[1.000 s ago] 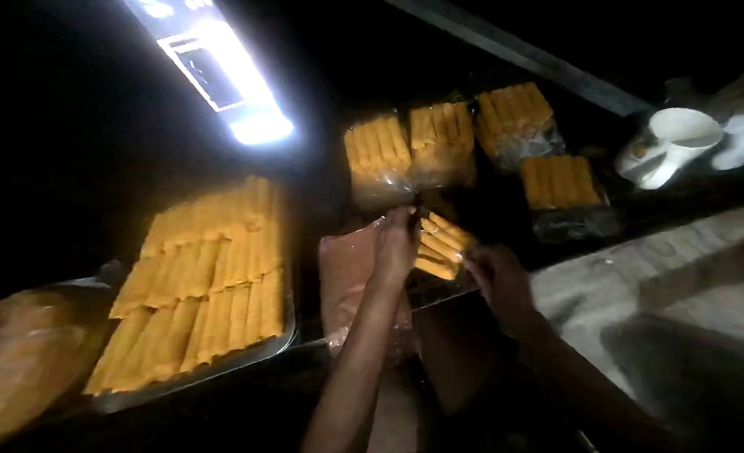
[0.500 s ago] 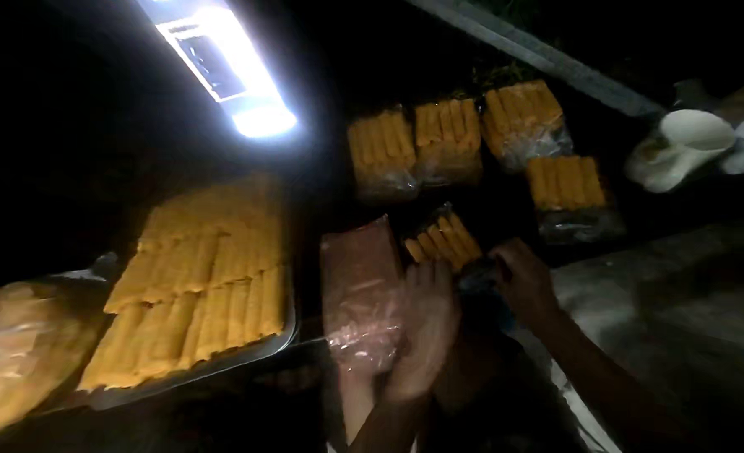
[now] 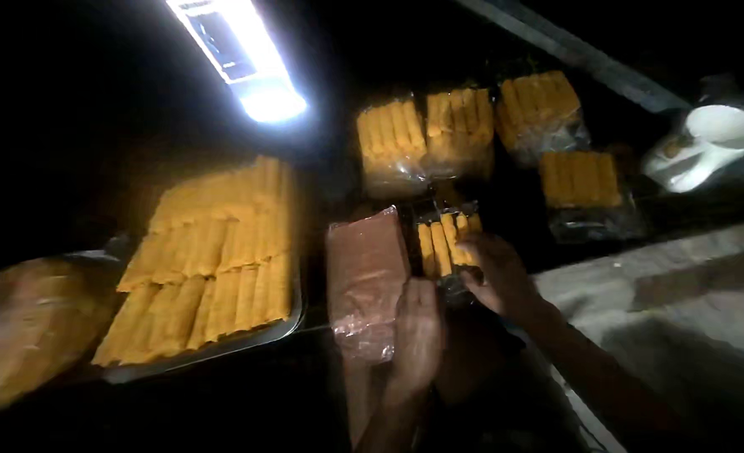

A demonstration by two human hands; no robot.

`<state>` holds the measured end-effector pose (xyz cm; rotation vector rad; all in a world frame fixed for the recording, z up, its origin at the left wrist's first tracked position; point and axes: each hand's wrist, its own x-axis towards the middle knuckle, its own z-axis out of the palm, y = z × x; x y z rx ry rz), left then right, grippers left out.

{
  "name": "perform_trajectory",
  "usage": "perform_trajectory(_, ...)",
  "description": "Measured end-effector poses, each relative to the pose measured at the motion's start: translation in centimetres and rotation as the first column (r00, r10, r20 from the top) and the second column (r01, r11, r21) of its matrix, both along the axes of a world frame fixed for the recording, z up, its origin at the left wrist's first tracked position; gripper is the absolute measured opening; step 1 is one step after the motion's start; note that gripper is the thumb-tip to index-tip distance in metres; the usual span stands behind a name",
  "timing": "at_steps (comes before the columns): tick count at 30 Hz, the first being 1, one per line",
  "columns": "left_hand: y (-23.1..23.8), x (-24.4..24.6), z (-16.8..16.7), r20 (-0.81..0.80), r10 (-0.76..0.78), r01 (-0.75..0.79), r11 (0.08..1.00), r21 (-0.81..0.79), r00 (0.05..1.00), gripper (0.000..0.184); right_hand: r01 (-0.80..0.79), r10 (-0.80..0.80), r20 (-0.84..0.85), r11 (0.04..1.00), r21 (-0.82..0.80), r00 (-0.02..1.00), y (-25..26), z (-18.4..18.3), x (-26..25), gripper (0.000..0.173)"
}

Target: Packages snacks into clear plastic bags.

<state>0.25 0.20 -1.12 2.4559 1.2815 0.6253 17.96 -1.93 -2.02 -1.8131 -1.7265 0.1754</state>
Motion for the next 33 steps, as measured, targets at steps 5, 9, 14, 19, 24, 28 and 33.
perform_trajectory(5,-0.7,0.3,0.2,0.011,-0.016,0.017,0.996,-0.085,1.000,0.028,0.039,-0.042,-0.025,0.995,-0.096,0.999,0.5,0.7,-1.6,0.052)
perform_trajectory(9,-0.8,0.1,0.6,0.031,-0.004,0.007,0.996,-0.085,1.000,0.028,0.091,-0.095,-0.035,0.990,-0.110,0.995,1.1,1.1,-1.8,0.040)
perform_trajectory(14,-0.7,0.1,0.5,0.080,-0.012,0.022,0.993,-0.119,0.997,0.030,0.043,-0.047,-0.042,0.995,-0.095,0.998,1.2,1.0,-2.2,0.066)
perform_trajectory(19,-0.9,0.1,0.1,0.092,-0.052,0.060,0.995,-0.081,0.994,0.031,0.124,-0.134,-0.062,0.981,-0.149,0.989,1.6,1.6,-2.9,0.052)
perform_trajectory(24,-0.4,-0.4,0.3,0.070,-0.048,0.053,0.996,-0.070,0.996,0.032,0.119,-0.119,-0.025,0.993,-0.010,0.993,0.6,0.3,-2.0,0.043)
perform_trajectory(28,0.2,0.7,0.7,-0.038,-0.059,0.064,0.987,0.145,0.998,0.035,0.217,-0.219,0.013,0.973,0.083,0.976,-2.1,0.0,-0.6,0.027)
perform_trajectory(33,2.1,4.8,0.4,-0.068,-0.158,0.169,0.960,0.221,0.985,0.035,0.198,-0.203,-0.109,0.978,-0.059,0.973,-3.9,0.4,-0.6,0.027)
